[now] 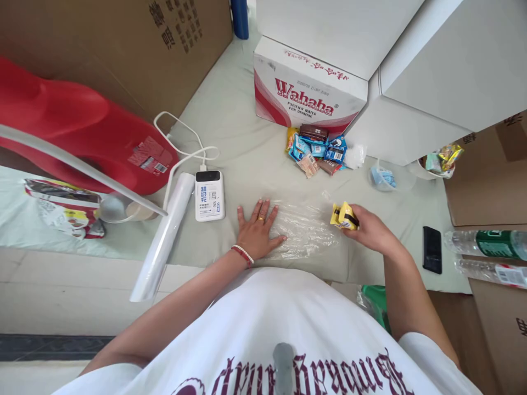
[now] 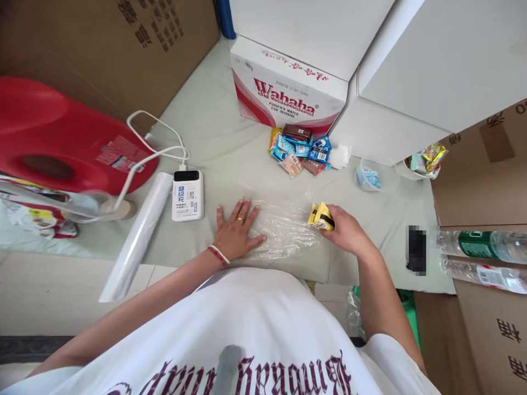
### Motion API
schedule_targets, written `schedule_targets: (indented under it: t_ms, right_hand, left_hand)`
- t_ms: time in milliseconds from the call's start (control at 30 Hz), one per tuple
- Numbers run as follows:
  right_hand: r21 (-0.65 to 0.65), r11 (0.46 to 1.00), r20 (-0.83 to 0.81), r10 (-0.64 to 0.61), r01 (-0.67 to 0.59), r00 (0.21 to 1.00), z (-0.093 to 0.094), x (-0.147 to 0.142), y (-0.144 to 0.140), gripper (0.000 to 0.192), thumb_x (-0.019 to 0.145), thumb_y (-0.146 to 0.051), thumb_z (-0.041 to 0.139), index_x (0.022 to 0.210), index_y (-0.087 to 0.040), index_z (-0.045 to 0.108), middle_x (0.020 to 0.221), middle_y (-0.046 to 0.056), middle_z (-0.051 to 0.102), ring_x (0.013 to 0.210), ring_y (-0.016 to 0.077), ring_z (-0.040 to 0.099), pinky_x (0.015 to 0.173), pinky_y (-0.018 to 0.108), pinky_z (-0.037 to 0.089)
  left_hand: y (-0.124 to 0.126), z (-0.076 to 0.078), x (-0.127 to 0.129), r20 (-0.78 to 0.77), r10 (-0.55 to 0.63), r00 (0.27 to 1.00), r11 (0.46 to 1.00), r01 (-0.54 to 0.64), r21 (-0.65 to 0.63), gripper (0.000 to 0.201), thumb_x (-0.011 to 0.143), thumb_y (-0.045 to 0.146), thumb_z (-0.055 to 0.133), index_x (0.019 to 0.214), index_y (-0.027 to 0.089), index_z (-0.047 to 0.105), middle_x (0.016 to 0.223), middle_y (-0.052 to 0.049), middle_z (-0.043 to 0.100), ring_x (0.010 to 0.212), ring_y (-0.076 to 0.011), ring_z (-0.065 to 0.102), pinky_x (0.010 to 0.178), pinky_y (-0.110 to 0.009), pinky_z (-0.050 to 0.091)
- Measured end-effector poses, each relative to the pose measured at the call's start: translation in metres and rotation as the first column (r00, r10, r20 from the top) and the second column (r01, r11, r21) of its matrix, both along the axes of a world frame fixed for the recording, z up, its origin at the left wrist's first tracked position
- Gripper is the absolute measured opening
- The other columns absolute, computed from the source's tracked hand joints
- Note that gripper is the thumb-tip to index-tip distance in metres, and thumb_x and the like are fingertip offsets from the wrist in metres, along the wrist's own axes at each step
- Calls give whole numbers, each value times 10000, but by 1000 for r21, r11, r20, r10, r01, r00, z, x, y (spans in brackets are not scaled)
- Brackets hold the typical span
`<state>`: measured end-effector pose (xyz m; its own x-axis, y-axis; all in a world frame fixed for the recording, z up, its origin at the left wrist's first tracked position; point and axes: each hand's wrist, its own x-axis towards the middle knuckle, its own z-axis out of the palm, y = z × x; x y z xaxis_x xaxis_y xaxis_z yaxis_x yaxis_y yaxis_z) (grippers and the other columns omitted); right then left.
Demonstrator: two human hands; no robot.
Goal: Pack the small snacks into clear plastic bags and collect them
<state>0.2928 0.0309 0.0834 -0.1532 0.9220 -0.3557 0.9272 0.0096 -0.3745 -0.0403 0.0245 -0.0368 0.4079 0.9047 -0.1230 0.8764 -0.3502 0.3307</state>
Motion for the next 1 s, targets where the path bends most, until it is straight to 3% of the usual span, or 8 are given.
schedule_targets:
  t_ms: [133, 200, 300, 400, 467, 633, 800, 1000]
  right_hand:
    - [87, 966, 18, 243, -244, 970, 26, -40, 31, 588, 816, -264, 692, 1386, -236, 546, 1298, 104, 648, 1106, 286, 656, 906, 352, 500]
    - [40, 926, 65, 371, -374, 926, 18, -67, 44, 598, 823, -232, 688, 1402, -245, 543, 1296, 102, 643, 1081, 280, 668, 876, 335, 497]
    - [-65, 883, 155, 470, -465, 869, -11, -97, 56, 572, 845, -211, 690, 1400, -239, 556, 1305, 113, 629, 1076, 282, 683, 828, 320, 500]
    - [-103, 875, 143, 483, -473, 864, -34, -104, 57, 763, 820, -240, 768, 1514, -255, 453, 1514, 136, 493, 1198, 288, 654, 853, 323, 513]
    - [-67, 886, 98, 464, -460, 880, -39, -101, 54, 855, 821, -288, 799, 1566, -272, 381, 1602, 133, 402, 1260, 281, 628, 890, 323, 512]
    - [-28, 904, 133, 427, -427, 894, -36, -100, 46, 587, 914, -386, 720, 1444, -232, 519, 1460, 122, 560, 1152, 276, 676, 836, 322, 505]
    - [-15, 886, 223, 455, -464, 862, -39, -107, 43, 585, 905, -295, 685, 1456, -245, 495, 1399, 121, 613, 1133, 289, 671, 781, 323, 493]
    - [-23, 913, 240, 400, -407, 885, -39, -106, 38, 582, 896, -238, 634, 1459, -225, 486, 1352, 131, 632, 1032, 271, 692, 751, 322, 491]
  left_hand:
    - [1, 3, 1, -16, 13, 1000, 1000, -13, 7, 936, 917, 686, 544, 1668, 199, 267, 1746, -173, 158, 1611, -421, 182, 1214, -790, -26]
    - [2, 4, 1, -20, 17, 1000, 1000, -17, 10, 939, 915, 692, 542, 1667, 201, 269, 1747, -176, 149, 1608, -416, 199, 1215, -789, -10]
    - [0, 4, -1, -20, 28, 999, 1000, -27, 11, 944, 910, 700, 546, 1666, 206, 273, 1747, -183, 133, 1602, -417, 218, 1209, -798, 5]
    - [-5, 3, -5, -11, 34, 999, 999, -34, 16, 942, 904, 698, 559, 1662, 210, 285, 1747, -187, 137, 1597, -432, 225, 1200, -809, 7]
    - [-10, 2, -8, -3, 40, 999, 999, -40, 17, 934, 909, 693, 553, 1662, 209, 288, 1744, -188, 155, 1598, -438, 218, 1199, -812, 6]
    - [-15, 5, -12, -23, 100, 995, 995, -100, -6, 904, 948, 659, 492, 1673, 178, 244, 1736, -190, 191, 1600, -431, 218, 1205, -811, 24]
    - [-10, 4, -17, -45, 113, 993, 993, -113, -16, 851, 986, 613, 429, 1675, 157, 224, 1723, -190, 234, 1598, -399, 245, 1216, -797, 0]
    - [-12, -3, -18, -18, 120, 993, 993, -119, 24, 841, 986, 611, 439, 1668, 156, 255, 1718, -192, 246, 1600, -399, 243, 1230, -773, -35]
